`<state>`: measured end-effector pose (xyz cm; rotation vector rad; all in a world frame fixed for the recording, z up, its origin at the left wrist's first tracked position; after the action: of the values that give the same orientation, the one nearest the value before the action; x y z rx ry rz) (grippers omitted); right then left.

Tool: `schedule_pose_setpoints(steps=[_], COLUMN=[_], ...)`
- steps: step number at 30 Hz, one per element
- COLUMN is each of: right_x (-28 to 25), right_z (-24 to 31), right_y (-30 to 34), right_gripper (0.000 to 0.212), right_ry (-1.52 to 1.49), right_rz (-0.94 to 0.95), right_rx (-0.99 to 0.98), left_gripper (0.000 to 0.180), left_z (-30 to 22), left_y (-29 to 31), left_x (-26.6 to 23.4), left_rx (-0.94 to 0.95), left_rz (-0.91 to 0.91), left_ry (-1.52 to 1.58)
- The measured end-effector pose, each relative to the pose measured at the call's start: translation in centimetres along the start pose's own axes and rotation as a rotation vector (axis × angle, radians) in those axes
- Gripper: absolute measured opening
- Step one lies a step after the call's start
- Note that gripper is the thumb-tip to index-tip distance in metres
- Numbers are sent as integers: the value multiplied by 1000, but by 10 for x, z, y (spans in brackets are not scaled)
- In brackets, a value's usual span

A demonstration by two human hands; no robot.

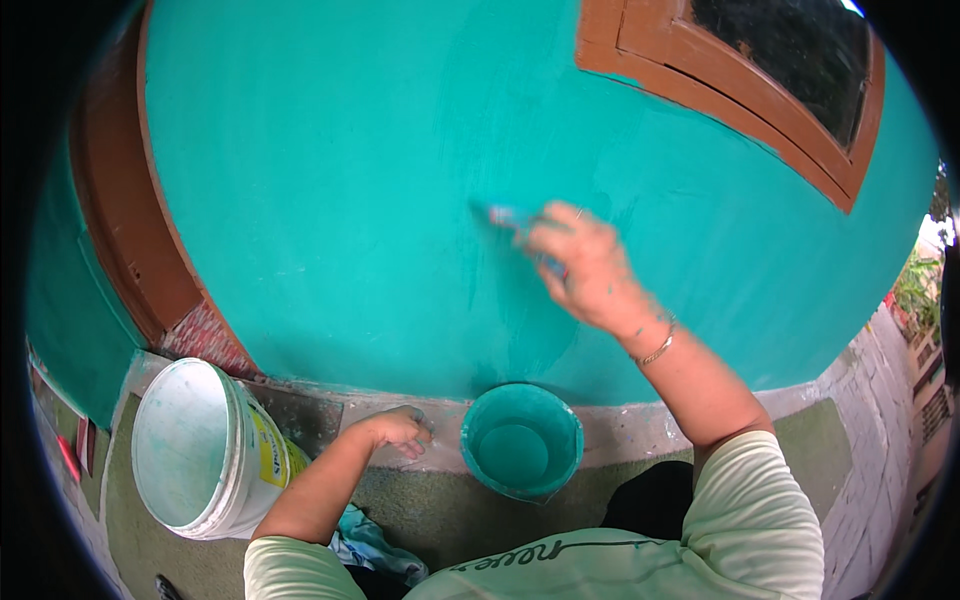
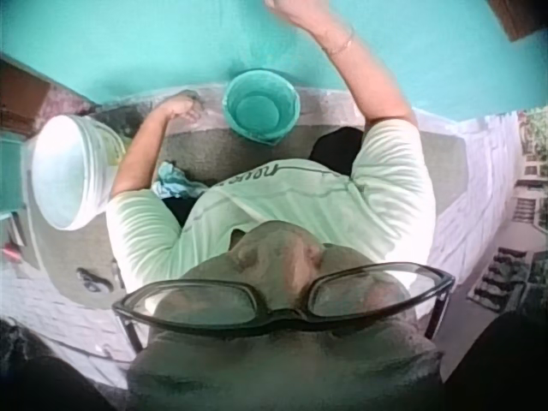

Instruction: The person applies green paint to a wall with a brush and then wipes the window frame with a cloth.

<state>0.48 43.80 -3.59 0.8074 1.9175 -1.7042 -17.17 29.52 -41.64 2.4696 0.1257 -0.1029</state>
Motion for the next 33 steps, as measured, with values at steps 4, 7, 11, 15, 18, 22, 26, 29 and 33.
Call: schedule_pose_setpoints(steps=[4, 7, 11, 15, 18, 22, 26, 29, 33], right_x=[-21, 38, 100, 88, 32, -25, -79, -105, -126], right_z=[8, 20, 30, 14, -5, -53, -80, -88, -95], right_y=[-20, 23, 100, 104, 82, 70, 63, 57, 41], right_gripper=[23, 21, 30, 26, 25, 13, 11, 12, 11], right_ry=[190, 369, 114, -104, -386, -835, -857, -888, -800], right_rz=[-284, -150, 211, 254, 19, -217, -415, -518, -566], right_rx=[-171, -286, -223, 20, 235, 583, 573, 532, 410], left_gripper=[53, 53, 53, 56, 57, 57, 56, 56, 55], left_z=[-1, -5, -13, 1, 6, 5, 0, 0, 3], left_y=[-4, -8, -10, -6, -5, -9, -17, -23, -23], left_x=[5, 7, 6, 0, 0, 3, 12, 16, 17], left_rx=[-8, 3, 12, -14, -36, -25, -20, -25, -38], left_rz=[19, 46, 35, 19, 21, 38, 71, 87, 81], left_ry=[-17, -13, -27, -28, -14, -24, -24, -19, -8])
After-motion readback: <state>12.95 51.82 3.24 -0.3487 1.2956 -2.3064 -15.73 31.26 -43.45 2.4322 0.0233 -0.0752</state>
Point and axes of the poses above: each hand's wrist, its own y-axis away from the middle knuckle, its own x-axis out of the palm, z = x × y, the point moved 7 cm from there along -y, towards the middle knuckle, and after that the axes turned 4 degrees about x, right-handed, at the moved point
